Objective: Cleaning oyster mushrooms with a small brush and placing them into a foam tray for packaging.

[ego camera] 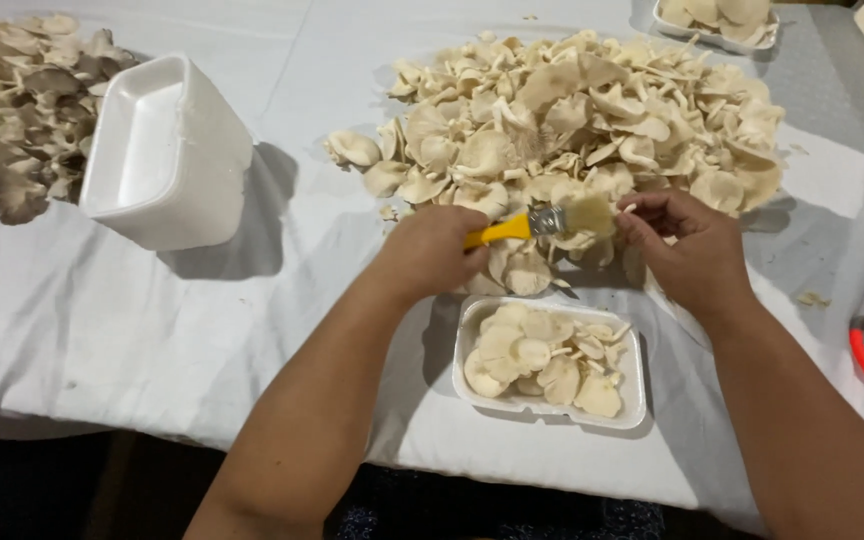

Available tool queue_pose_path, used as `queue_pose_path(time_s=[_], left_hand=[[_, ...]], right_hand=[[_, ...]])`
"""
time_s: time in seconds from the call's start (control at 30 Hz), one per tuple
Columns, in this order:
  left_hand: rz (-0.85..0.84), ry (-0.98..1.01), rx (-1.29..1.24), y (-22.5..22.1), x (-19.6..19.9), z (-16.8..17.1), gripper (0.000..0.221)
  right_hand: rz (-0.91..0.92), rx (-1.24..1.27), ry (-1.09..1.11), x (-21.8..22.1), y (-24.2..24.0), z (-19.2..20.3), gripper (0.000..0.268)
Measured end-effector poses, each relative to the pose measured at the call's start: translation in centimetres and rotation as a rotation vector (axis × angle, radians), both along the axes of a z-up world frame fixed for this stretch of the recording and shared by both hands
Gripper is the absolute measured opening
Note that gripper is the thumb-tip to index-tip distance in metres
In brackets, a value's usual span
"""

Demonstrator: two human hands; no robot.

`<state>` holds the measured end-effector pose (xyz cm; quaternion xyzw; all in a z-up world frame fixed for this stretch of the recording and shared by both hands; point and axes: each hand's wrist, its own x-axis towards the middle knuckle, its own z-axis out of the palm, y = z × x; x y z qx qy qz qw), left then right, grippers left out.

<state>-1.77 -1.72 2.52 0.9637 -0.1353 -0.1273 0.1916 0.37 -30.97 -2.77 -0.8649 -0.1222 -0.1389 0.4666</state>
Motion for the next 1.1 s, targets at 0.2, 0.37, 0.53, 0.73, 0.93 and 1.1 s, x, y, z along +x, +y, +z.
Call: queue_pose_path(time_s=[0.2, 0.37, 0.53, 0.73, 0.93, 1.1], left_hand=[[-0.027, -0.073, 0.076, -0.2, 0.4, -1.7, 0.016], [0.038, -0.059, 0.036, 0.7, 0.4, -1.1, 0.016], [0.077, -0.093, 0.026, 1.5, 1.5, -2.8, 0.015], [0.064, -0.092, -0.047, 1.1, 0.9, -2.0, 0.019], [-0.039, -0.108, -0.017, 0.0, 0.2, -1.4, 0.016], [-0.019, -0.136, -0.046, 0.7, 0.4, -1.6, 0.013]], right_hand=[[0.036, -0.092, -0.025, -0.7, 0.2, 0.7, 0.016], [-0.004, 0.000, 0.015, -0.7, 0.0, 1.6, 0.018], [0.011, 0.079, -0.010, -0.2, -0.7, 1.2, 0.014], [0.014, 0.010, 0.013, -1.1, 0.5, 1.9, 0.017], [0.084, -0.115, -0.043, -0.8, -0.1, 0.0, 0.022], [0.075, -0.129, -0.084, -0.6, -0.4, 0.5, 0.016]])
